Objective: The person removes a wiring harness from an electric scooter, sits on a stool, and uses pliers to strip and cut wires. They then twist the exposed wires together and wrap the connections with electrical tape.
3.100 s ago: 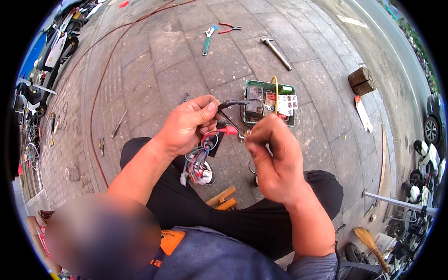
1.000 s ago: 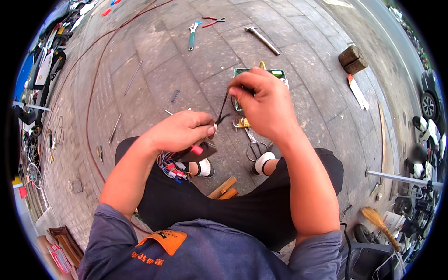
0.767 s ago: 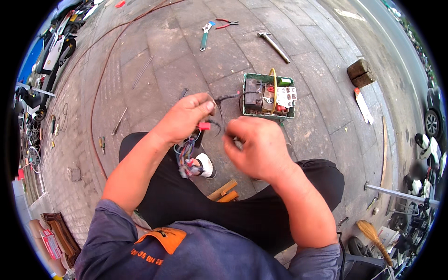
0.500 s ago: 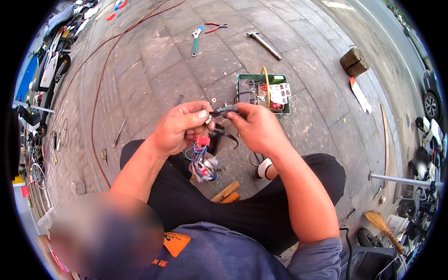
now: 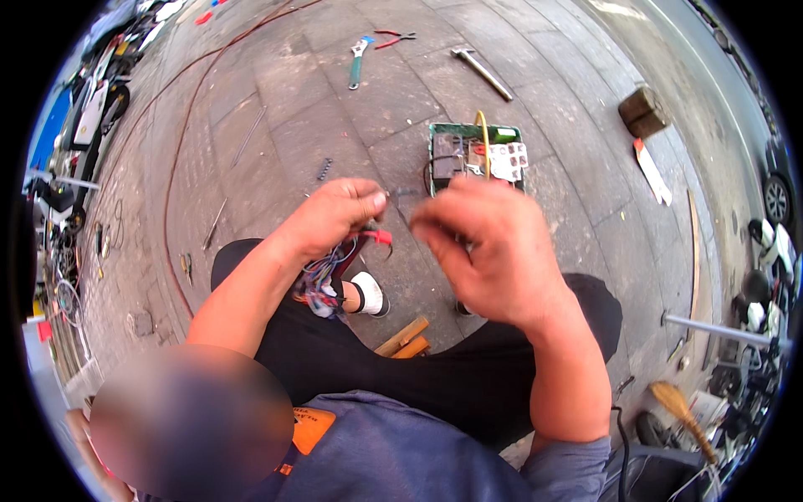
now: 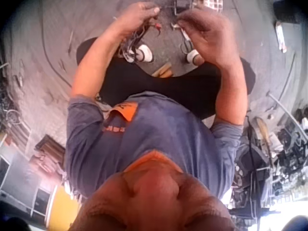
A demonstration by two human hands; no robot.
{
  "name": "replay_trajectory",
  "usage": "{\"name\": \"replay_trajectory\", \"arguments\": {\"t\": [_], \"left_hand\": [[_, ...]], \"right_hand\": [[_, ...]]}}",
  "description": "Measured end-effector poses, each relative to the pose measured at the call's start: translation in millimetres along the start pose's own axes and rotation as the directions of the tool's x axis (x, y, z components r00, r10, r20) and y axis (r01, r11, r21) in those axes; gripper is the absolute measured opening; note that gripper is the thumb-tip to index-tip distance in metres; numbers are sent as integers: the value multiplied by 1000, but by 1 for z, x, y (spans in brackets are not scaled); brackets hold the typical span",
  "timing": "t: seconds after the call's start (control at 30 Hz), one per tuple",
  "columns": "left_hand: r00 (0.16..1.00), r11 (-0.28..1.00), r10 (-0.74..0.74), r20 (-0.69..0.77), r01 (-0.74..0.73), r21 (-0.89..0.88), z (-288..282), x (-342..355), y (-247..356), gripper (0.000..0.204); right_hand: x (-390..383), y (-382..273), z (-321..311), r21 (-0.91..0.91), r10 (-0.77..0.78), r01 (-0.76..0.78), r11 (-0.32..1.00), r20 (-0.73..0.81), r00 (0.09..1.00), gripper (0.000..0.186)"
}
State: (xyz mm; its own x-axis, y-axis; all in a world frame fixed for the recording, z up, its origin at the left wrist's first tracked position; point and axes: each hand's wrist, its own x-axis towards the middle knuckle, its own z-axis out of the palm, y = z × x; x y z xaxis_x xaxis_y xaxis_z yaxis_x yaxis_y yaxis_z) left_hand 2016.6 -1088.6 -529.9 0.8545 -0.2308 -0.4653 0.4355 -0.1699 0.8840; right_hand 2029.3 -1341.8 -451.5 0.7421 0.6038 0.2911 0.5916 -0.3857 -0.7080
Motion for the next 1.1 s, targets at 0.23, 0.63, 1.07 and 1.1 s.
{"name": "replay_trajectory", "arguments": {"t": [0.23,0.63,1.07,1.1], "left_hand": [[956,852,288,52,-231,-470,-19,-6,21,31],[904,989,-31,427,-35,146,28,-3,5,35],[966,814,257,-28,-232,-533,-14,-3,23,30],[963,804,270,15,-217,-553,-7,-3,24,31]], "right_hand": [[4,40,29,-54,549,-547,836,104,829,19],[41,60,3,256,413,-335,907,-376,829,19],[-13,41,23,-262,387,-314,913,307,869,15],[-10,50,29,-349,411,-308,885,278,868,15]]}}
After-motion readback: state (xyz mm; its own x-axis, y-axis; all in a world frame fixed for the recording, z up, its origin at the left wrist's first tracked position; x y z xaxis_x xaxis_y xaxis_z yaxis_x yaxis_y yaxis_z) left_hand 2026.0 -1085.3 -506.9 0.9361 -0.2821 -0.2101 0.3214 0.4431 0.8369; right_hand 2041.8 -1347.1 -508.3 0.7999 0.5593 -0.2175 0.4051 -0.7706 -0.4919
